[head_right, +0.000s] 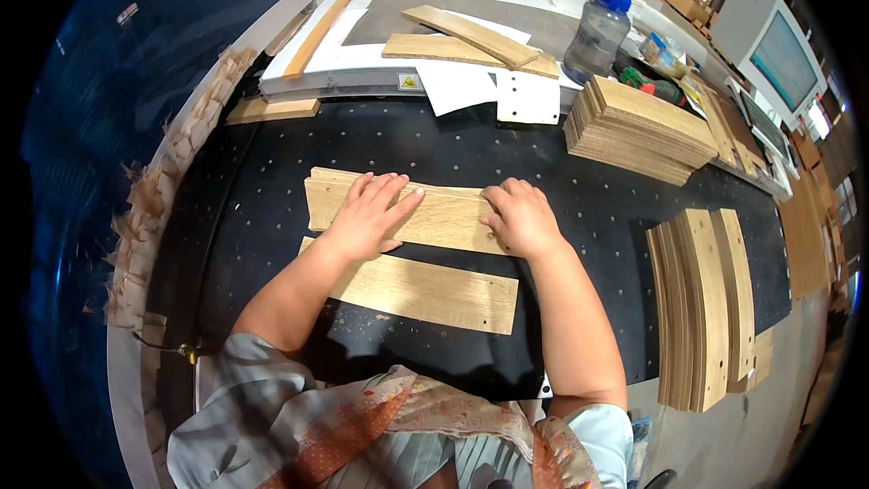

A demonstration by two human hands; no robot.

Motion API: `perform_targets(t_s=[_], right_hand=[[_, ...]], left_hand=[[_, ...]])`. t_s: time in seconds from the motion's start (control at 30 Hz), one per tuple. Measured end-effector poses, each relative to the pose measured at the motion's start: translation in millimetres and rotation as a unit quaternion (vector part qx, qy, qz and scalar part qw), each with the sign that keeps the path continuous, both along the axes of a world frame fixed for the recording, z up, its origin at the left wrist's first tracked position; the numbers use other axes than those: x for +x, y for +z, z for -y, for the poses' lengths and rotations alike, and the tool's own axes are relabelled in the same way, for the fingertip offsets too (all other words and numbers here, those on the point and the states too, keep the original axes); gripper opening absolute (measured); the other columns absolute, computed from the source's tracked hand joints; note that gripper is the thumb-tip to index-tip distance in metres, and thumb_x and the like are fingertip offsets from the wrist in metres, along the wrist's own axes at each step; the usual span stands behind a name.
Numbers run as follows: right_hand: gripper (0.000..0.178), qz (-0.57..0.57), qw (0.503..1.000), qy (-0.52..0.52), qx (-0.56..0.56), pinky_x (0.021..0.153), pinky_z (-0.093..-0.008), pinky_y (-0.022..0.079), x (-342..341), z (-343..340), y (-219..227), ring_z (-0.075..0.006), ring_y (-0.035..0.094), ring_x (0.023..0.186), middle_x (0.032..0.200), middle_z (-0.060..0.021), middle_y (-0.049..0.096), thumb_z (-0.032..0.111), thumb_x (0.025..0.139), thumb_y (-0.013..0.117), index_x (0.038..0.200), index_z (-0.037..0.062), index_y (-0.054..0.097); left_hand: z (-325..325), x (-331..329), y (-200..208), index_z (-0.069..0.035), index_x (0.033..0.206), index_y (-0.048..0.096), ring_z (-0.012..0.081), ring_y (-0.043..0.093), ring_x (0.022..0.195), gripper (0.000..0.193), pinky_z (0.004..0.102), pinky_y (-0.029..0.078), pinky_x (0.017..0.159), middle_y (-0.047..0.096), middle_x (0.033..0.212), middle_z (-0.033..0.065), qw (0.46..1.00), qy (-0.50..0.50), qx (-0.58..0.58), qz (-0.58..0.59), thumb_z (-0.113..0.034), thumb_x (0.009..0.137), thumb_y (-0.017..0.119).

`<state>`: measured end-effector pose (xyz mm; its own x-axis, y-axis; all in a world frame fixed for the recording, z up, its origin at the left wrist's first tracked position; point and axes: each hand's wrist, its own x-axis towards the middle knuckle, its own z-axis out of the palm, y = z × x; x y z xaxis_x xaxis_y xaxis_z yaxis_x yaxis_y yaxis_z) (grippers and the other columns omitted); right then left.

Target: The person assembles small wooden parts on a workbench in a workshop. They pick up pre-drilled wooden pieces, align them, and insert small white fasteners into the holes. The person stacks the assembled units and continues the process with additional pieces.

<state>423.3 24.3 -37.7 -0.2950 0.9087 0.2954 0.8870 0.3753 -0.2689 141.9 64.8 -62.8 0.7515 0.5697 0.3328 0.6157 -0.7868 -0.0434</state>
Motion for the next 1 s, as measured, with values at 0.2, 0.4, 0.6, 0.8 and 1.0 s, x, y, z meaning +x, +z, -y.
perform_targets(t_s=[0.2, 0.4, 0.6, 0.8, 1.0], right_hand=[[0.031, 0.012, 0.999, 0.011, -0.042, 0.085, -0.042, 0.046, -4.5, -9.2, 16.7, -0.0314, 0.058, 0.097, 0.095, -0.0101, 0.061, 0.025, 0.075, 0.072, 0.103, 0.0131, 0.063], [0.031, 0.061, 0.998, 0.025, -0.021, 0.084, -0.0404, 0.043, -6.0, -28.7, 22.9, -0.0288, 0.057, 0.097, 0.095, -0.0091, 0.061, 0.028, 0.077, 0.07, 0.104, 0.0156, 0.063], [0.022, 0.044, 0.996, 0.044, 0.064, 0.082, -0.0392, 0.041, -0.5, -19.3, 2.2, -0.0264, 0.055, 0.091, 0.089, -0.0069, 0.057, 0.021, 0.077, 0.069, 0.096, 0.0153, 0.06], [0.013, 0.031, 0.989, 0.053, 0.134, 0.078, -0.0384, 0.041, -8.8, -1.4, -5.1, -0.027, 0.054, 0.086, 0.084, -0.0066, 0.053, 0.015, 0.075, 0.062, 0.086, 0.0127, 0.055], [0.018, -0.013, 0.997, 0.028, 0.069, 0.087, -0.0429, 0.041, -10.2, 18.4, -10.0, -0.0328, 0.053, 0.097, 0.103, -0.0126, 0.055, 0.008, 0.079, 0.05, 0.094, 0.0106, 0.059]], left_hand=[[-5.6, -4.9, 14.2, -0.017, 0.138, 0.044, 0.0312, 0.045, 0.113, 0.097, 0.0464, 0.032, 0.095, 0.046, 0.12, 0.0137, 0.999, -0.025, 0.031, 0.014, -0.021, 0.05, 0.085], [-20.7, -1.5, 18.8, -0.019, 0.138, 0.043, 0.0306, 0.046, 0.108, 0.1, 0.0467, 0.033, 0.092, 0.045, 0.113, 0.0132, 0.997, -0.006, 0.073, 0.014, -0.024, 0.047, 0.087], [-20.5, -14.8, 28.2, -0.009, 0.13, 0.048, 0.0302, 0.049, 0.114, 0.08, 0.0437, 0.038, 0.097, 0.053, 0.12, 0.0108, 0.998, -0.029, -0.021, 0.056, -0.019, 0.058, 0.083], [-14.9, -35.2, 30.1, -0.012, 0.122, 0.054, 0.0302, 0.048, 0.123, 0.056, 0.0487, 0.033, 0.107, 0.054, 0.128, 0.0097, 0.994, -0.036, -0.078, 0.063, -0.008, 0.069, 0.072], [-14.6, -31.2, 41.5, -0.007, 0.107, 0.054, 0.0339, 0.042, 0.129, 0.036, 0.0517, 0.028, 0.11, 0.052, 0.131, 0.015, 0.988, -0.028, -0.143, 0.057, 0.0, 0.072, 0.063]])
